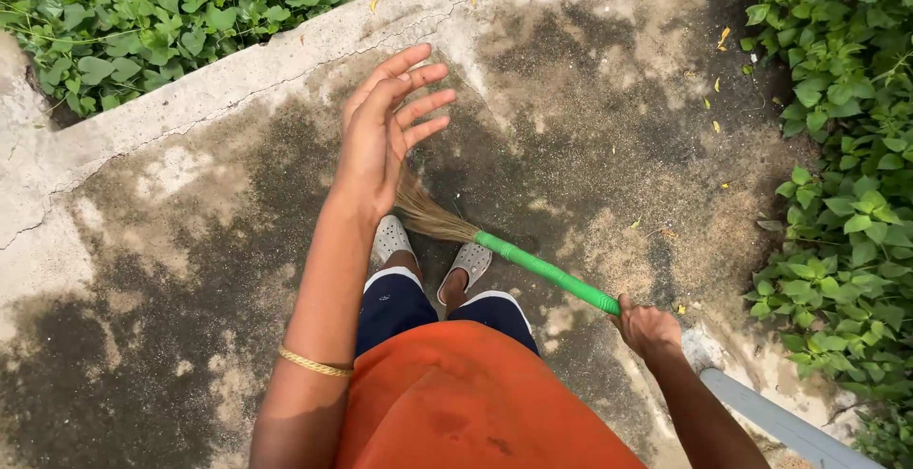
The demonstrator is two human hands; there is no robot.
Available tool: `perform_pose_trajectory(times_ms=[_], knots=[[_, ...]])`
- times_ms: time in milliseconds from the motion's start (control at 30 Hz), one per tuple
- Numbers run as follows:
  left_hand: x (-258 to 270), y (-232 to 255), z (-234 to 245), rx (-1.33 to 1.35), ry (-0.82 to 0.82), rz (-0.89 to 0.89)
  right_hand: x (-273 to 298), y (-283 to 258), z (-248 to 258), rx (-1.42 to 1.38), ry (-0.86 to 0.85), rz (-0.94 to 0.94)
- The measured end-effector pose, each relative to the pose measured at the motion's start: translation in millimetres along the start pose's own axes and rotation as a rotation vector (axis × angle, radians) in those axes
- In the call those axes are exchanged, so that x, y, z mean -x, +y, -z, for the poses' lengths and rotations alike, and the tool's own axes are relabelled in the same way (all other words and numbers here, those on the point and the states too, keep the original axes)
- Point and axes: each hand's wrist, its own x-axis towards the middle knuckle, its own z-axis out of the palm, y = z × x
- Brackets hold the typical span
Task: The recorder uses a broom to sweep debris and dust from an outdoor concrete walkway.
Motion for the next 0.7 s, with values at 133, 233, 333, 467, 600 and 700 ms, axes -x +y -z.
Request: perform_pose_trajectory(times_ms=[133, 233, 333, 467, 600, 700], knots=[[2, 6, -13, -0.056, -0.047, 0.0, -4, 62, 8, 0.044, -0.005, -0.127], [-1, 12, -14, -0.069, -0.068, -0.02, -6, 64, 34, -0.165, 0.029, -0.309], [-1, 13, -15, -0.05, -0.066, -0.026, -42, 49, 39, -0.613, 0.036, -0.452], [3, 20, -3, -0.03, -0.02, -0.039, -72, -35, 84, -1.9, 0.112, -0.423], [0, 28, 13, -0.056, 0.055, -0.023, -66, -115, 130, -2.036, 0.104, -0.296], [-15, 32, 34, -0.024, 0.048, -0.008, -61, -151, 148, -1.925, 0.024, -0.244]])
